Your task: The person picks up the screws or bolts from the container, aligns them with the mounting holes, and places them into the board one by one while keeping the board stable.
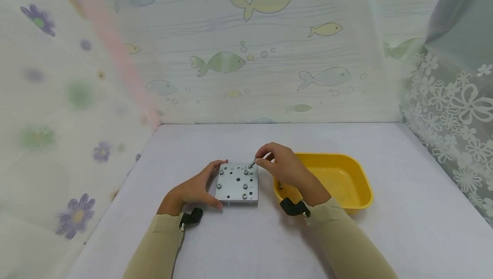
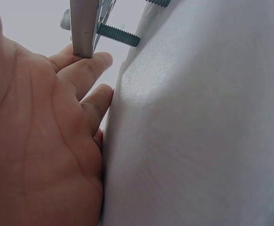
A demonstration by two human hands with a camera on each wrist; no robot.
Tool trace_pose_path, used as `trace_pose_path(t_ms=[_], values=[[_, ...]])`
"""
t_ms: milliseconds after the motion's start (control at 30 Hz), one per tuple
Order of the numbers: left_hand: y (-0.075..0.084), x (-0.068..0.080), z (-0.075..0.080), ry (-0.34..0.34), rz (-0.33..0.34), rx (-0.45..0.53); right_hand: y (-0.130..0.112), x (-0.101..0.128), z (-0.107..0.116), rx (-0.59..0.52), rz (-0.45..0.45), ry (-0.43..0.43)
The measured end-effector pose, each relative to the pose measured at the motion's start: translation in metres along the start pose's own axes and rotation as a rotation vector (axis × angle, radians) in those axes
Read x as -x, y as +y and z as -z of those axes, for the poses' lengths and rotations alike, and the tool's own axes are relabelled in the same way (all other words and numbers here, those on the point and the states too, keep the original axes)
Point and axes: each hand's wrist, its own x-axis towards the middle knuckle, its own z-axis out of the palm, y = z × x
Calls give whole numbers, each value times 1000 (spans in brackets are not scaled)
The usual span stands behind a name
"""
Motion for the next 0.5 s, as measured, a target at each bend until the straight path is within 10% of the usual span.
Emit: trace_pose_path(t_ms=[500], values=[[-1,0,1,-6,-1,-14,-8,-1,-27,56,51,32]])
